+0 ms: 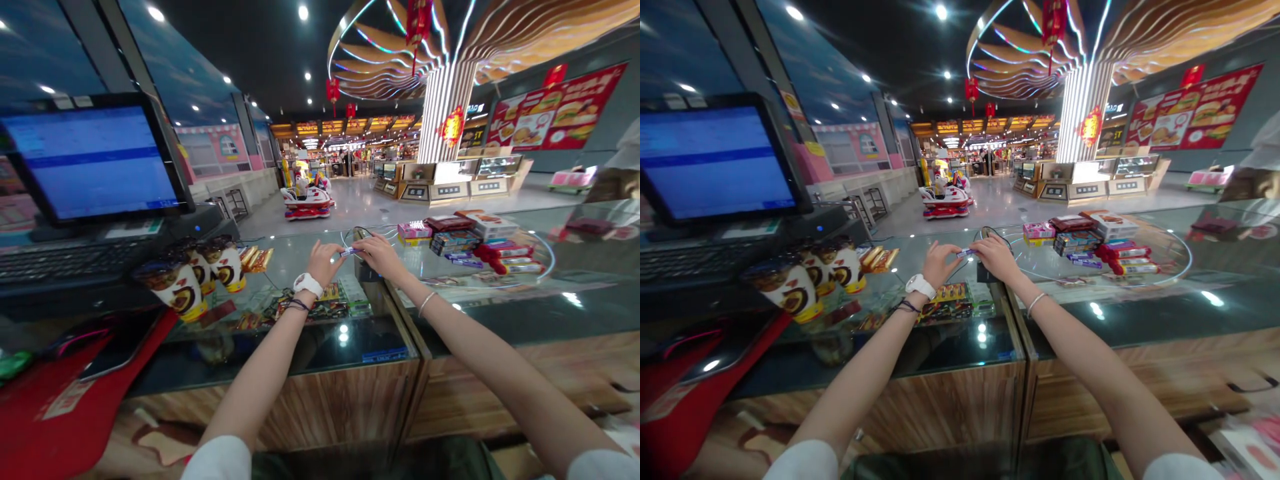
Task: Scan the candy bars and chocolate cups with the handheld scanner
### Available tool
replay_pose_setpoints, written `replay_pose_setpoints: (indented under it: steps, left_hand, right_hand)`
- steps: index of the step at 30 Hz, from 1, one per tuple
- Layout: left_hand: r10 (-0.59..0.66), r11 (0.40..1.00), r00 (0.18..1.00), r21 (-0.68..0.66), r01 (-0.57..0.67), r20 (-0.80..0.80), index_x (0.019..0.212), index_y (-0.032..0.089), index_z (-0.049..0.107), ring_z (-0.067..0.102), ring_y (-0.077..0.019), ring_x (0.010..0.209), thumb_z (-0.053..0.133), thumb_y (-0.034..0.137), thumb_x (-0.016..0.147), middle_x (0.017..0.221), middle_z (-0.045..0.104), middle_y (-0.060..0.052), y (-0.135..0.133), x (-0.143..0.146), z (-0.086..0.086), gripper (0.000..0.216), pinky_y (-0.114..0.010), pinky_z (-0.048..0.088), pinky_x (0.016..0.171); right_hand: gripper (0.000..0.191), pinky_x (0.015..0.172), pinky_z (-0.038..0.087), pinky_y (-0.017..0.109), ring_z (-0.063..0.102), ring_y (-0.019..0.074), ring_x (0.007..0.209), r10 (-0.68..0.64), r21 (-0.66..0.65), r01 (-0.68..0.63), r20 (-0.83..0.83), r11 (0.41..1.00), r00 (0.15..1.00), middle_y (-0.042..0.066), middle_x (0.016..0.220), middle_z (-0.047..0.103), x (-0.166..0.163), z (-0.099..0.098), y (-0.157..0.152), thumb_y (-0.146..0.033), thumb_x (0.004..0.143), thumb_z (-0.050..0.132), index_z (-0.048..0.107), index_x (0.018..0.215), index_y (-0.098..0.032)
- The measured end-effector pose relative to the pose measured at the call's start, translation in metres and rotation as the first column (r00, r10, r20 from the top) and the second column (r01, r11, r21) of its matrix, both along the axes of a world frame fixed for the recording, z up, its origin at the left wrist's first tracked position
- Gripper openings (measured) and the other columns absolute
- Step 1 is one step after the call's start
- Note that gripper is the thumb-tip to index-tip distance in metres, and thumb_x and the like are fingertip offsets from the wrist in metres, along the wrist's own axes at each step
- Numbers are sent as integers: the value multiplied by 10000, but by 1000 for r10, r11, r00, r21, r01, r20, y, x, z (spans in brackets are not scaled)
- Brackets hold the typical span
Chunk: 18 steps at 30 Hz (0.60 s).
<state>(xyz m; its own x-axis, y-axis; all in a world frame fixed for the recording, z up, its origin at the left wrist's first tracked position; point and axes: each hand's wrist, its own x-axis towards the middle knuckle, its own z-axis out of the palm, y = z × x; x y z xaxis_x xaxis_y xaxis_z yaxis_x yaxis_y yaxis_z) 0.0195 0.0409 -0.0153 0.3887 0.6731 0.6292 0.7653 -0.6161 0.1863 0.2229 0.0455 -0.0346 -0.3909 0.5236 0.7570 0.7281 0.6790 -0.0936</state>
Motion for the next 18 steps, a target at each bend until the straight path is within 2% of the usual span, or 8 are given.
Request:
replay_pose_setpoints:
  steps: [4,8,11,13,18]
  left_hand:
    - [4,1000,999,7,-4,35,950,249,656,656,-172,1058,600,256,900,1067,739,6,1,-3,2,76,-448,262,1191]
    - [42,999,994,2,-43,97,954,244,652,660,-172,1071,609,254,898,1084,743,1,7,-8,2,72,-459,271,1185]
    - [80,997,990,-17,-79,117,952,247,654,664,-183,1074,610,261,893,1088,746,-4,11,-13,1,75,-481,284,1174]
    - [88,996,987,-35,-84,135,943,246,654,664,-191,1072,613,264,888,1087,747,-8,13,-15,1,71,-490,282,1173]
    - [89,995,981,-53,-81,170,915,249,658,665,-200,1066,628,264,875,1071,752,-8,17,-18,-1,52,-492,282,1172]
  right_hand:
    - [290,1142,347,507,623,220,1174,34,-13,-34,-32,999,999,52,1229,702,7,7,0,-207,940,518,658,1189,-257]
    - [379,1066,447,454,604,235,1206,-1,-62,-6,-116,998,993,74,1280,674,43,11,12,-148,908,484,637,1247,-224]
    - [482,1059,462,467,618,253,1196,-69,-183,54,-77,982,995,78,1252,689,80,3,27,-43,796,508,661,1223,-207]
    - [574,1067,467,459,620,254,1204,-46,-286,42,-7,957,999,74,1268,684,97,-7,34,13,707,529,670,1220,-203]
    - [729,1084,457,456,596,256,1247,53,-427,-22,61,904,997,69,1339,644,98,-29,41,62,610,563,644,1275,-228]
